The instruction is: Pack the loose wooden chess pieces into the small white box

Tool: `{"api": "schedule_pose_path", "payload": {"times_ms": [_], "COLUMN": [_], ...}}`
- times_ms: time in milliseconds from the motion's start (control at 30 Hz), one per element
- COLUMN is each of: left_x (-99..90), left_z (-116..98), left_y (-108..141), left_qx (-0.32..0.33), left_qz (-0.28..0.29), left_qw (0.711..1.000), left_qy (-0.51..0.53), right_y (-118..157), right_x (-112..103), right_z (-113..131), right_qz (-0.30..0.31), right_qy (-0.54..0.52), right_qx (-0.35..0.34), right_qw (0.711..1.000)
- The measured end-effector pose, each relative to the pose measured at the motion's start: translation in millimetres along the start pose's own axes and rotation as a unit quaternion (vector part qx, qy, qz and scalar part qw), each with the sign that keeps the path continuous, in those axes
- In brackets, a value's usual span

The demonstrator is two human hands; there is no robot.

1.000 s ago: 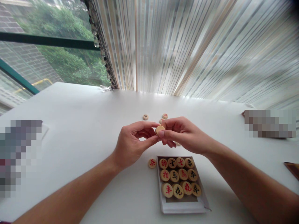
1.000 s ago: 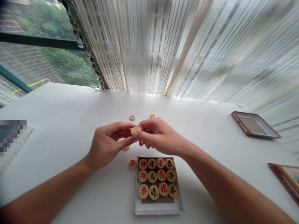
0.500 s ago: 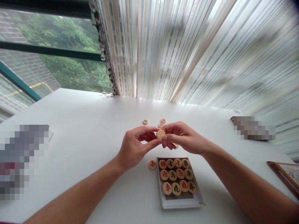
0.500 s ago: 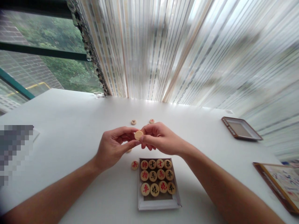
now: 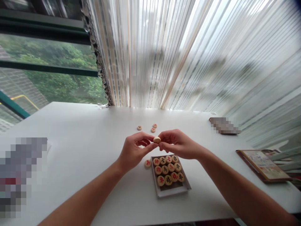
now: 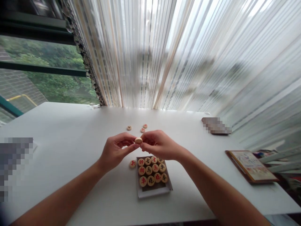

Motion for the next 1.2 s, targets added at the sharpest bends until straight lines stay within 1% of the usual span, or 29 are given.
{"api": "schedule_pose_path", "payload": {"times_ms": [133,233,300,400,500,567,700,800,933,1033,1200], "left_x": [2.1,9.2,14.6,21.3,28.1,33.5,45.3,52.3,53.0,49.9,48.2], "left_z": [-16.3,-29.2,-35.9,-43.4,-49.7,-54.1,-59.3,-58.9,-54.5,-52.0,-47.8], "left_y": [4.9,14.5,22.0,31.2,37.0,40.2,45.5,47.6,44.4,41.1,38.7], "left_qx": [0.112,0.209,0.261,0.316,0.352,0.373,0.394,0.395,0.372,0.356,0.336], "left_qz": [-0.005,0.016,0.031,0.046,0.063,0.080,0.115,0.135,0.133,0.126,0.133], "left_qw": [0.991,0.971,0.954,0.930,0.908,0.893,0.867,0.858,0.864,0.872,0.882], "left_qy": [-0.067,-0.115,-0.145,-0.185,-0.219,-0.240,-0.281,-0.300,-0.314,-0.311,-0.302], "right_y": [23.6,40.9,50.7,62.6,71.9,76.5,80.6,81.4,85.9,93.1,107.6], "right_x": [-4.8,-2.1,1.3,5.7,6.5,5.3,4.3,5.1,-1.1,-11.9,-28.5], "right_z": [-0.1,-2.8,-5.3,-8.0,-6.9,-3.2,4.8,3.7,-4.1,-11.1,-17.3], "right_qz": [-0.053,-0.082,-0.101,-0.127,-0.141,-0.143,-0.133,-0.119,-0.115,-0.119,-0.127], "right_qy": [0.029,0.028,0.023,0.021,0.031,0.062,0.153,0.170,0.184,0.196,0.215], "right_qx": [-0.004,-0.004,-0.004,-0.002,0.007,0.009,0.010,0.022,0.032,0.031,0.043], "right_qw": [0.998,0.996,0.995,0.992,0.990,0.988,0.979,0.978,0.976,0.973,0.967]}}
Point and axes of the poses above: each hand's wrist, its own y-axis away from the middle knuckle, its own x-axis out of the palm, z = x × y, the point moved 8 cm from there along -y, towards the middle knuckle, and after that the axes turned 5 degrees about -z, right-handed, at the moved point
